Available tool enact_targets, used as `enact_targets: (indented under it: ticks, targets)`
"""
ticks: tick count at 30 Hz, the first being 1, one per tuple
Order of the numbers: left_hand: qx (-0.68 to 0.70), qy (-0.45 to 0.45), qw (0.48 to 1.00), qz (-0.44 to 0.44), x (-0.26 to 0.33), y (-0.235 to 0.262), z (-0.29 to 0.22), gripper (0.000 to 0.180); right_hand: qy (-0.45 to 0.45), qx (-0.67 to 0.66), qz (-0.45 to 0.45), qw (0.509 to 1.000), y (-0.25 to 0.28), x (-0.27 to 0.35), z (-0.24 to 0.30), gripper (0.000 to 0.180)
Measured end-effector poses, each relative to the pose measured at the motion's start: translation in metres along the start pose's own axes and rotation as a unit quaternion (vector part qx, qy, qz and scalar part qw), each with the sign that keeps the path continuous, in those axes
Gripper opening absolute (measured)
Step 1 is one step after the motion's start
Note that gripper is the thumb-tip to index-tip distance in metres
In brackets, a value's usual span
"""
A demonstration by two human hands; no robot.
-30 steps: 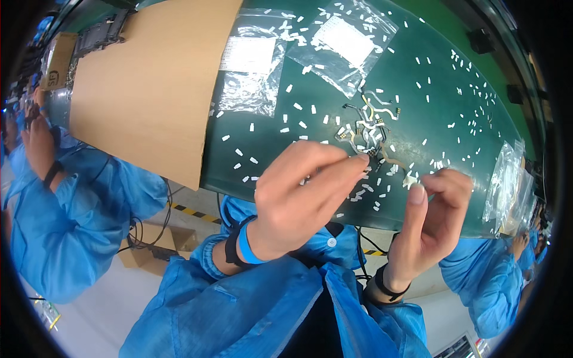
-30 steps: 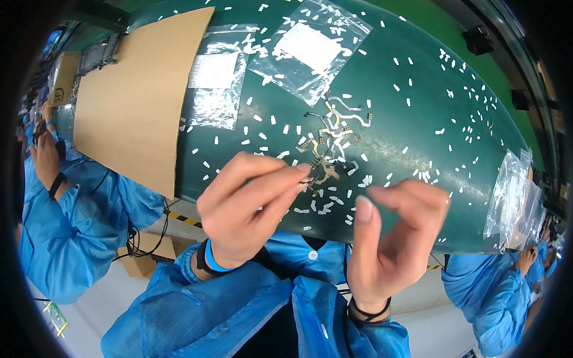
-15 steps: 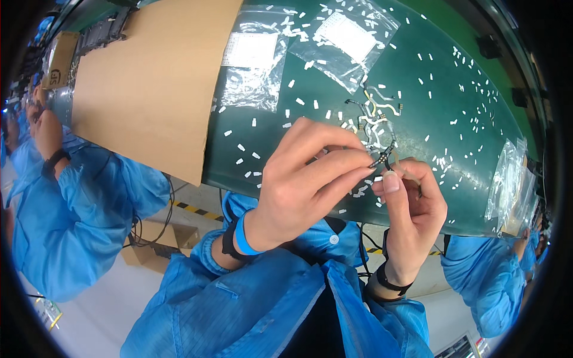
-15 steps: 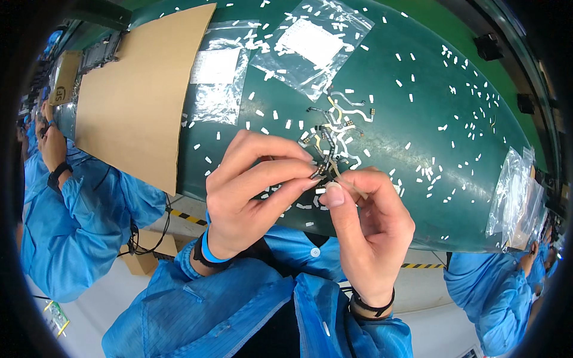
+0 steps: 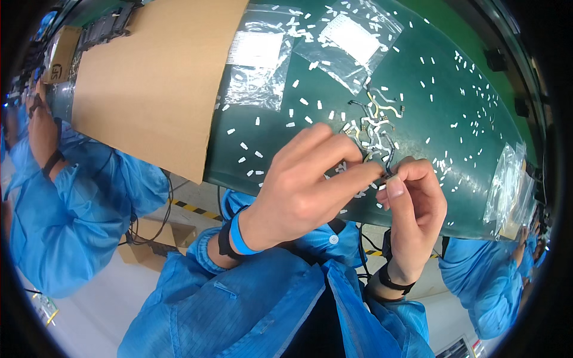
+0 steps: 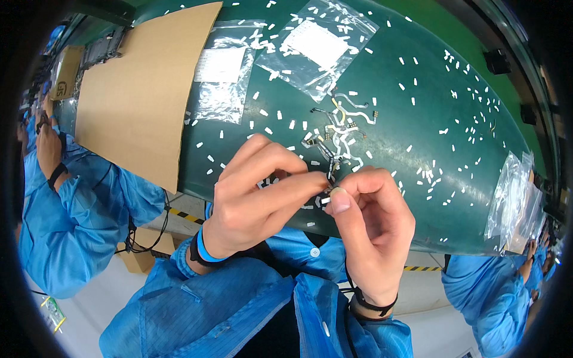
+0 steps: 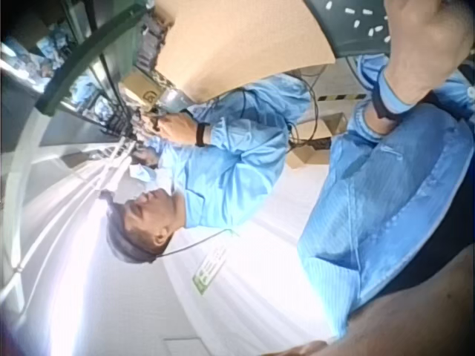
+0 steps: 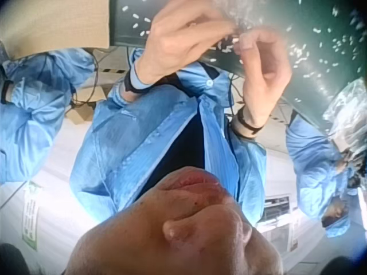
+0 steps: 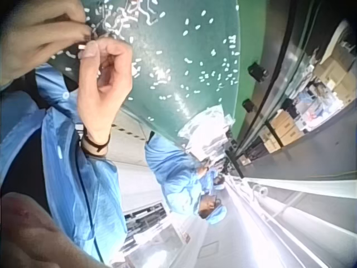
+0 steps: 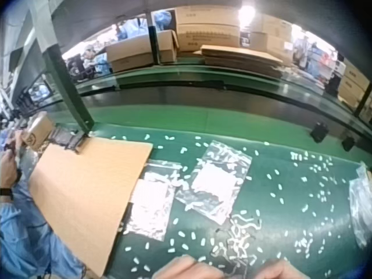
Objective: Assembling small electronic components onto a plastic housing on a factory production line.
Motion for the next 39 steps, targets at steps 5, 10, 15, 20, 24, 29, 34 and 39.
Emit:
enact_targets:
  ticks: [5, 10, 15, 20, 24, 29, 34, 39]
  targets:
    - [0.013, 0.000, 1.000, 0.009, 0.001, 0.001, 0.000, 0.029, -0.024, -0.001, -0.034, 0.999, 0.001, -0.001, -0.001, 0.002]
    - [0.034, 0.014, 0.999, -0.007, -0.001, 0.006, -0.002, 0.026, 0.004, 0.077, -0.061, 0.995, 0.010, 0.000, -0.007, 0.004]
    - [-0.019, 0.054, 0.997, -0.049, -0.004, 0.012, 0.002, 0.025, -0.021, 0.167, -0.079, 0.983, 0.018, -0.003, -0.008, 0.005]
    - [-0.125, 0.087, 0.983, -0.101, 0.002, 0.012, -0.004, 0.029, 0.001, 0.072, -0.125, 0.990, 0.021, 0.000, -0.001, 0.007]
    - [-0.010, 0.062, 0.993, -0.099, 0.007, 0.003, -0.020, 0.033, 0.027, 0.067, -0.113, 0.991, 0.009, 0.007, 0.003, 0.009]
    - [-0.020, 0.047, 0.987, -0.150, 0.007, -0.001, -0.016, 0.031, 0.196, 0.216, -0.125, 0.948, -0.004, 0.011, 0.014, 0.014]
    - [-0.005, 0.073, 0.990, -0.120, 0.002, 0.003, -0.021, 0.029, 0.281, 0.287, -0.113, 0.909, -0.008, 0.011, 0.021, 0.018]
    - [-0.005, 0.046, 0.992, -0.121, 0.003, 0.003, -0.016, 0.031, 0.293, 0.300, -0.098, 0.902, -0.007, 0.013, 0.022, 0.016]
Point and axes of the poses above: each hand's wrist, its own x-axis away from the middle knuckle, its own y-axis out of the back of the hand, z = x × y, the point moved 6 cm from there along -x, towards the middle knuckle, and after that the axes turned 6 degrees about y, right-handed, at the moved point
